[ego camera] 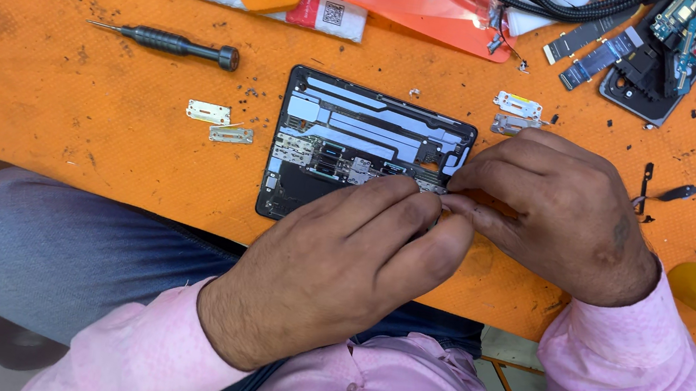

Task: The person holds a mobile phone circuit component and brushes it with a toothbrush while seated at a workbench.

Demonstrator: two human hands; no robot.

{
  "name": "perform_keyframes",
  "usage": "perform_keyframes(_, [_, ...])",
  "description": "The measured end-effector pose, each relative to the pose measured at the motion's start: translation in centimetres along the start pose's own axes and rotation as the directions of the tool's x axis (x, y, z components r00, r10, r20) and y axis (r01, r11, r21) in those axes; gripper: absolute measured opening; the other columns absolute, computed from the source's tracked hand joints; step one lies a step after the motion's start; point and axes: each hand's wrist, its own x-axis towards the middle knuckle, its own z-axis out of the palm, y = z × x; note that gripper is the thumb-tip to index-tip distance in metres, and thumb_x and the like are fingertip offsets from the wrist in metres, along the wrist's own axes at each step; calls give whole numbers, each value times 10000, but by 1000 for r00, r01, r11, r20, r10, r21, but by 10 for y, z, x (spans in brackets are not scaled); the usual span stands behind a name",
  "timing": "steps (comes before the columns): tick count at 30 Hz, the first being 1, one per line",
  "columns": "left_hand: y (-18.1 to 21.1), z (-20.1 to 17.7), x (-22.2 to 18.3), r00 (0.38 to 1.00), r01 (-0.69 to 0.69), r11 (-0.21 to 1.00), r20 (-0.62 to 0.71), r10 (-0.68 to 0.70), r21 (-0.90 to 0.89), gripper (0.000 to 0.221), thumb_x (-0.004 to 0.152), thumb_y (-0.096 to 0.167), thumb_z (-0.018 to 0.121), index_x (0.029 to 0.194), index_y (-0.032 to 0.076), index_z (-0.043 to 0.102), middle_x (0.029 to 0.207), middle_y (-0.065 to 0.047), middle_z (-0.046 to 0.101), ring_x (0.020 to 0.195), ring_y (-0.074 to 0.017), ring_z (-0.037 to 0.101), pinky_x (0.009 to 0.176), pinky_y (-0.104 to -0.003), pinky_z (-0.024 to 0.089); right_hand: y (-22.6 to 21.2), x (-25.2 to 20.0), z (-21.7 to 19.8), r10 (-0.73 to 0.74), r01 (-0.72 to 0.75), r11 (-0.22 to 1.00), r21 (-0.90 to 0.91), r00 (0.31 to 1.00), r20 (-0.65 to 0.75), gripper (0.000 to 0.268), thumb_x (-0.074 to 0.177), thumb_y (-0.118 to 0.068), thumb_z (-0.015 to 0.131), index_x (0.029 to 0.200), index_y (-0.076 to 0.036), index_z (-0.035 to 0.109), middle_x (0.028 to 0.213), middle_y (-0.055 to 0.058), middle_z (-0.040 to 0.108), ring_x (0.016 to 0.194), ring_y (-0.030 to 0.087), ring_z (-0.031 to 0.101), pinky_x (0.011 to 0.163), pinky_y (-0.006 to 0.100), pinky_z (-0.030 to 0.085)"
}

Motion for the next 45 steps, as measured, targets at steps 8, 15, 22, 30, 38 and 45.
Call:
perform_keyframes(8, [4, 9, 4, 1000, -13, 974, 23, 8, 227, 182, 1007, 102, 638, 1172, 48, 583, 991, -61, 621, 969, -204, 648, 824, -322, 567, 3, -1, 2, 30, -31, 999, 20, 999, 26, 246, 724, -158, 858, 928, -90, 740, 911, 57, 713, 859, 277, 685, 727, 388, 557])
perform_keyframes(15, [-11, 4, 9, 997, -78, 989, -25, 75, -123, 293, 812, 109, 625, 1095, 48, 576, 1012, -104, 657, 953, -254, 667, 795, -319, 577, 2, 0, -7, -3, 3, 1000, 3, 998, -59, 189, 792, -110, 840, 952, -83, 742, 944, 71, 723, 863, 274, 694, 757, 388, 570])
perform_keyframes(22, [-11, 11, 4, 996, -67, 981, 77, 53, 184, 151, 999, 150, 652, 1130, 94, 601, 999, -67, 654, 872, -234, 662, 798, -358, 553, -5, -4, -26, 197, -213, 977, -2, 911, -363, 150, 893, 29, 894, 935, 50, 751, 859, 149, 706, 639, 176, 595, 562, 285, 443])
perform_keyframes(30, [-13, 0, 6, 1000, -12, 1000, 19, 13, -19, 273, 889, 103, 622, 1152, 38, 582, 1136, -125, 680, 1002, -269, 688, 833, -375, 538, 0, -9, -24, 218, -218, 975, 46, 888, -404, 126, 965, 37, 874, 977, 44, 749, 925, 135, 718, 696, 128, 608, 603, 228, 451])
perform_keyframes(38, [-19, -1, 0, 996, -27, 995, 84, 35, -98, 353, 942, 141, 643, 1278, 54, 579, 1177, -102, 679, 1060, -266, 686, 900, -391, 538, -5, 1, -22, 248, -227, 968, 103, 921, -300, 160, 844, 16, 865, 953, 33, 749, 905, 141, 732, 660, 156, 624, 565, 270, 474])
perform_keyframes(45, [-21, -6, 2, 995, -55, 983, 75, 69, -175, 398, 859, 97, 621, 1250, 35, 577, 1197, -181, 677, 1052, -327, 688, 852, -397, 549, 3, -4, -9, 73, -64, 996, 61, 986, -153, 212, 847, -80, 853, 1035, -73, 754, 1038, 77, 739, 946, 241, 719, 808, 347, 584])
